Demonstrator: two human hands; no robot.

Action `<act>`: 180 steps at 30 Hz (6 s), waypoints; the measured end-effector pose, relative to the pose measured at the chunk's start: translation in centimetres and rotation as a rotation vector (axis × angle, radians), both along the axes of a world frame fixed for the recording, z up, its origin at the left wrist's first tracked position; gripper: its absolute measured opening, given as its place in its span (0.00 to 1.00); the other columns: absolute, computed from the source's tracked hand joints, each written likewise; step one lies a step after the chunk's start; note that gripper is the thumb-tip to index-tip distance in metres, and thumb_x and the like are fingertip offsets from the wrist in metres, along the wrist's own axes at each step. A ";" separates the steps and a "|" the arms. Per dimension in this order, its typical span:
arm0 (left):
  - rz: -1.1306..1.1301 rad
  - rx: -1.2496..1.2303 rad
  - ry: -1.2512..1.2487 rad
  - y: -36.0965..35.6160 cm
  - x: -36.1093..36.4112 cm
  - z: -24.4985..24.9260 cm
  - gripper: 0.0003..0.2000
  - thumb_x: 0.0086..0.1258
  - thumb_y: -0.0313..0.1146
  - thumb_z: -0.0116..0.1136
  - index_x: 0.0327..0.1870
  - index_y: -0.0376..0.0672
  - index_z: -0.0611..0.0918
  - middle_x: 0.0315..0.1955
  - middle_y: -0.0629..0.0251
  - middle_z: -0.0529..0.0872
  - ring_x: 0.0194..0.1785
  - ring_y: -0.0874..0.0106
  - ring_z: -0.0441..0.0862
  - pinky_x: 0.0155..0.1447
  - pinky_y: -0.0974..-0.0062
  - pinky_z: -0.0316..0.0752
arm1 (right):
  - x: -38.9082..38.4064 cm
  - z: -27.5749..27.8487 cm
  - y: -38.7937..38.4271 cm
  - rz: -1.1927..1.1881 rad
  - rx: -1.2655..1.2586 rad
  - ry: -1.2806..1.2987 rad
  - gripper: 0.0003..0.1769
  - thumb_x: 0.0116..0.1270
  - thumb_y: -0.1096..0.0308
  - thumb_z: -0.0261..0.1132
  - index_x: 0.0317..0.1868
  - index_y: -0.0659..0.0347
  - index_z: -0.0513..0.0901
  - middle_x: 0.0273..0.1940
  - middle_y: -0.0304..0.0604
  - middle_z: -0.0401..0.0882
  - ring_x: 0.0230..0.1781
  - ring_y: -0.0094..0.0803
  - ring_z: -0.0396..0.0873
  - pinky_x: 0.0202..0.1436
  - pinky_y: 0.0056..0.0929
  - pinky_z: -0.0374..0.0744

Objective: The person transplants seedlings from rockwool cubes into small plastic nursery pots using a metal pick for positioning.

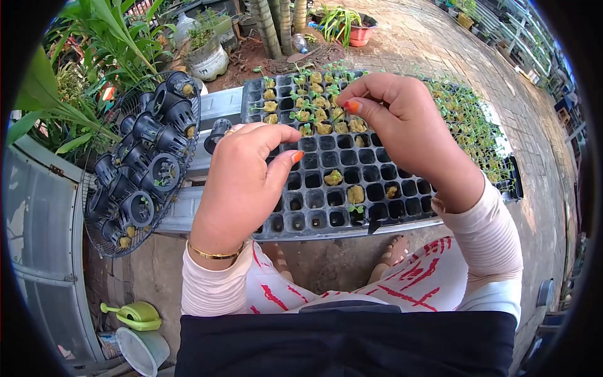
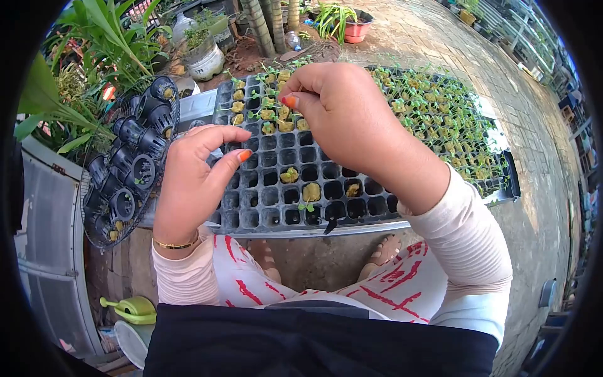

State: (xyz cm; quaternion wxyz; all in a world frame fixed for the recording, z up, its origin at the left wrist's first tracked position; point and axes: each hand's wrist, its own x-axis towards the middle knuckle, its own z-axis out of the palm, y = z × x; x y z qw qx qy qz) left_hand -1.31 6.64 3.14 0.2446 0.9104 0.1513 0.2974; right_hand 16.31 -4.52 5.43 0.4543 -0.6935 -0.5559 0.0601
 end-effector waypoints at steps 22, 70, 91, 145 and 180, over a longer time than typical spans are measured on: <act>0.087 0.215 0.026 0.0 1.2 -1.6 0.08 0.54 0.23 0.61 0.35 0.38 0.84 0.28 0.59 0.77 0.37 0.61 0.71 0.46 0.67 0.65 | 2.2 -1.6 3.0 0.041 -0.101 -0.221 0.07 0.59 0.71 0.61 0.32 0.64 0.83 0.28 0.53 0.80 0.33 0.51 0.79 0.39 0.42 0.76; -0.023 0.140 0.020 -0.1 1.5 -1.8 0.08 0.54 0.23 0.59 0.35 0.35 0.84 0.25 0.59 0.76 0.34 0.62 0.72 0.45 0.68 0.65 | 5.4 -2.2 3.7 0.104 -0.332 -0.077 0.07 0.59 0.68 0.65 0.32 0.63 0.84 0.26 0.48 0.82 0.28 0.40 0.81 0.36 0.34 0.77; -0.005 0.096 0.057 -0.3 1.8 -1.8 0.07 0.54 0.24 0.62 0.35 0.39 0.84 0.28 0.59 0.77 0.38 0.59 0.73 0.48 0.64 0.66 | 5.9 -2.6 3.9 0.085 -0.402 0.160 0.07 0.64 0.73 0.61 0.33 0.70 0.81 0.27 0.40 0.82 0.29 0.23 0.78 0.38 0.22 0.74; -0.031 0.490 0.217 1.4 8.0 -2.0 0.03 0.53 0.30 0.63 0.29 0.44 0.85 0.25 0.58 0.77 0.37 0.58 0.77 0.41 0.61 0.70 | 6.4 -3.1 3.8 0.067 -0.291 0.045 0.06 0.59 0.67 0.65 0.32 0.57 0.86 0.26 0.39 0.84 0.29 0.30 0.82 0.36 0.30 0.78; -0.536 -1.493 -0.236 -2.6 1.2 -0.2 0.11 0.65 0.32 0.55 0.43 0.34 0.77 0.39 0.56 0.81 0.38 0.69 0.76 0.41 0.71 0.69 | -0.9 0.9 -6.9 0.272 0.053 0.657 0.15 0.60 0.73 0.67 0.47 0.69 0.78 0.38 0.40 0.80 0.38 0.19 0.77 0.43 0.16 0.75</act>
